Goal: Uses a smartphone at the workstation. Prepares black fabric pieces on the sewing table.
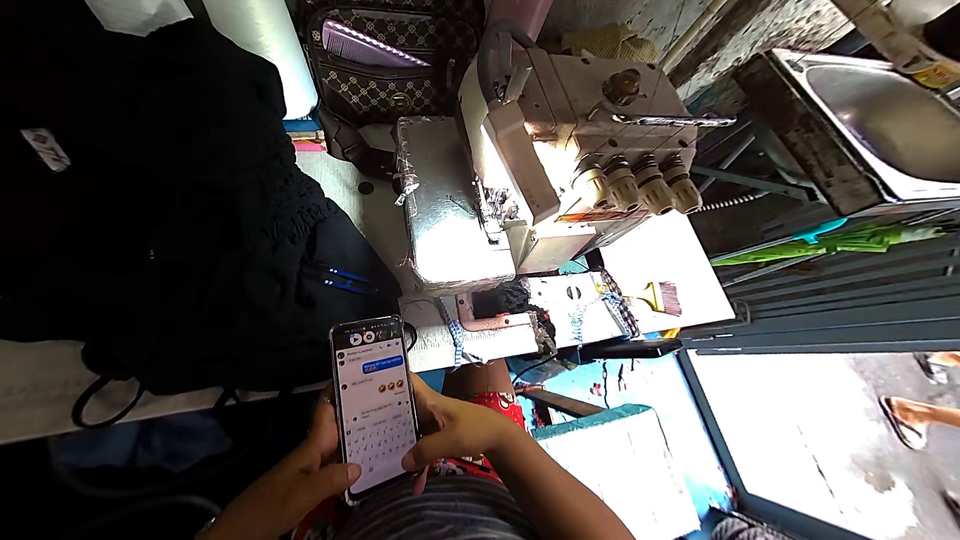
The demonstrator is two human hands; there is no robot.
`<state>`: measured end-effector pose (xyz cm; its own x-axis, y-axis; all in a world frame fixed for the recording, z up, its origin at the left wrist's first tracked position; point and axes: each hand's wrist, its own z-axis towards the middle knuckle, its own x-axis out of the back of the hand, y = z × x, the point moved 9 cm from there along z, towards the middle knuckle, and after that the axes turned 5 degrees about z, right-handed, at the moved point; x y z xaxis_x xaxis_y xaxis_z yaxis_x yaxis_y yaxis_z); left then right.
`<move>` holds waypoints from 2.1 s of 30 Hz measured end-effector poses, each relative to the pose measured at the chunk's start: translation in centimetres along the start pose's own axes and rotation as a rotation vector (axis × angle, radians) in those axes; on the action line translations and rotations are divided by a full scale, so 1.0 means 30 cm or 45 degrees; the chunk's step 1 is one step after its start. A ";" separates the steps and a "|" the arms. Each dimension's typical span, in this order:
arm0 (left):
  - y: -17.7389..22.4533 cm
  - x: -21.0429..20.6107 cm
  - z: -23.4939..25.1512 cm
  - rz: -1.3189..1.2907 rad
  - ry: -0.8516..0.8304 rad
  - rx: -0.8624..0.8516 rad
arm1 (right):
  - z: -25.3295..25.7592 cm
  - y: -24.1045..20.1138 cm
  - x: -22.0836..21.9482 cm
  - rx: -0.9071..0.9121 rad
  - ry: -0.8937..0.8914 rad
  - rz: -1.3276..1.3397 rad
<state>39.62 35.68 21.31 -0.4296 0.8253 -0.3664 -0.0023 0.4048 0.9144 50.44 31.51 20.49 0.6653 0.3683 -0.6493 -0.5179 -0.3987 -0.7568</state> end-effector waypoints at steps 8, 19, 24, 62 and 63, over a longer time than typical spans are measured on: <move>-0.008 -0.002 -0.004 -0.052 -0.068 -0.003 | -0.006 0.005 -0.002 -0.013 -0.022 0.036; 0.009 -0.018 -0.003 -0.041 -0.168 -0.084 | -0.011 0.014 0.003 -0.008 -0.022 0.037; 0.004 -0.015 -0.003 -0.059 -0.155 -0.057 | -0.010 0.012 0.000 -0.009 -0.042 0.083; -0.013 0.005 -0.007 -0.026 -0.061 0.016 | -0.005 0.001 0.001 -0.018 0.035 0.099; -0.011 0.004 -0.005 -0.034 -0.065 0.005 | -0.006 0.006 0.004 -0.038 0.037 0.133</move>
<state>39.44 35.58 21.01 -0.3830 0.8330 -0.3992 -0.0095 0.4286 0.9035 50.52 31.34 20.30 0.6241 0.2991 -0.7219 -0.5695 -0.4584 -0.6823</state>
